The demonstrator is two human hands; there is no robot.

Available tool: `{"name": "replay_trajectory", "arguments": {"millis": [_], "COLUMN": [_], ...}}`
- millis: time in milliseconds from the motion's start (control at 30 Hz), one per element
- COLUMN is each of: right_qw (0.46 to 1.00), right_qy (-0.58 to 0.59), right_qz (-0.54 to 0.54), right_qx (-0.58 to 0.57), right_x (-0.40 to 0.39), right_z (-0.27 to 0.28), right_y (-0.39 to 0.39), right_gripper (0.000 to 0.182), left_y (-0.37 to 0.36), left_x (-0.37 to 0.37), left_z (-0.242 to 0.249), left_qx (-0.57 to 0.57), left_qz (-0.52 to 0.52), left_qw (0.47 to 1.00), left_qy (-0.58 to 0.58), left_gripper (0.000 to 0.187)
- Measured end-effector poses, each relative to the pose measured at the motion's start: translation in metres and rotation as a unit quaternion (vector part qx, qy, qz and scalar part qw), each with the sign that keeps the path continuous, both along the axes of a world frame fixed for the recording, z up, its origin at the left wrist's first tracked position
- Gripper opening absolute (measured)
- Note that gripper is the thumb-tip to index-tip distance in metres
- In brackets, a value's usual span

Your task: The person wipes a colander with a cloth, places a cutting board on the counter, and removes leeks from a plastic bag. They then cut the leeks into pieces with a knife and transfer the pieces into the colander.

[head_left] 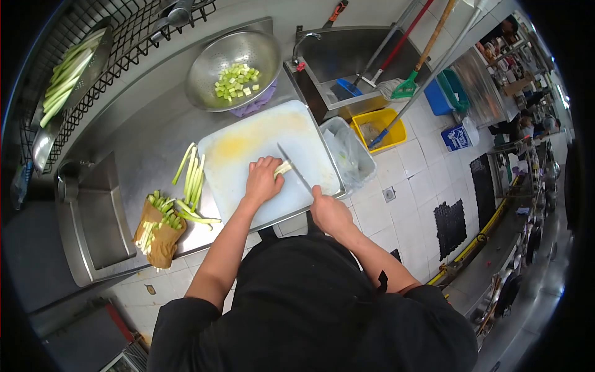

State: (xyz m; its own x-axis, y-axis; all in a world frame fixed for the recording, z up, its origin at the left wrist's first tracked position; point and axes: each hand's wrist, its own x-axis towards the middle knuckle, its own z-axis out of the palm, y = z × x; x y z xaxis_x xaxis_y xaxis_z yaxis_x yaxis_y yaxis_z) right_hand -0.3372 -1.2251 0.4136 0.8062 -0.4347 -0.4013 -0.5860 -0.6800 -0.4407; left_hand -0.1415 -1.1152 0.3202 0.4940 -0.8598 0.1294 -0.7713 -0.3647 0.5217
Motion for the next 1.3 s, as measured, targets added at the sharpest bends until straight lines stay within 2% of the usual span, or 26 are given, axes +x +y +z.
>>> {"name": "replay_trajectory", "arguments": {"millis": [200, 300, 367, 533, 600, 767, 900, 967, 1033, 1233, 1300], "right_qw": [0.998, 0.999, 0.999, 0.999, 0.999, 0.998, 0.998, 0.998, 0.998, 0.998, 0.998], "right_qy": [0.05, 0.027, -0.033, -0.041, -0.027, 0.027, 0.031, -0.022, -0.033, -0.024, -0.015], "right_qz": [0.018, 0.019, 0.017, 0.029, 0.033, 0.058, 0.055, 0.042, 0.049, 0.06, 0.066], "right_qx": [0.027, 0.018, 0.01, 0.001, -0.001, 0.02, 0.027, 0.03, 0.018, 0.013, 0.014], "right_x": [-0.008, -0.001, 0.013, 0.034, 0.026, 0.008, 0.007, 0.015, 0.031, 0.032, 0.021], "right_z": [0.014, -0.022, -0.055, -0.035, -0.021, 0.012, -0.013, -0.043, -0.046, -0.013, 0.0], "right_y": [0.013, 0.015, 0.012, 0.001, 0.004, 0.008, 0.018, 0.018, 0.012, 0.009, 0.01], "right_gripper": [0.017, 0.018, 0.018, 0.017, 0.017, 0.017, 0.016, 0.016, 0.017, 0.018, 0.017], "left_y": [0.002, 0.003, 0.004, 0.002, 0.008, 0.013, 0.013, 0.014, 0.011, 0.021, 0.026], "left_x": [-0.001, 0.0, 0.002, 0.005, -0.001, 0.006, 0.005, 0.005, 0.01, 0.008, 0.01], "left_z": [-0.01, -0.013, -0.015, 0.003, 0.01, -0.011, -0.015, -0.013, -0.01, -0.002, -0.005], "left_qx": [-0.071, -0.092, -0.09, -0.095, -0.088, -0.091, -0.106, -0.097, -0.094, -0.109, -0.081], "left_qz": [-0.01, -0.009, -0.012, 0.001, 0.041, 0.021, 0.014, 0.025, 0.033, 0.037, 0.038], "left_qw": [0.997, 0.996, 0.996, 0.994, 0.995, 0.995, 0.993, 0.992, 0.991, 0.992, 0.995], "left_qy": [0.023, 0.015, 0.02, 0.045, 0.033, 0.043, 0.046, 0.072, 0.089, 0.057, 0.052], "left_gripper": [0.032, 0.032, 0.032, 0.03, 0.03, 0.029, 0.028, 0.027, 0.025, 0.027, 0.029]}}
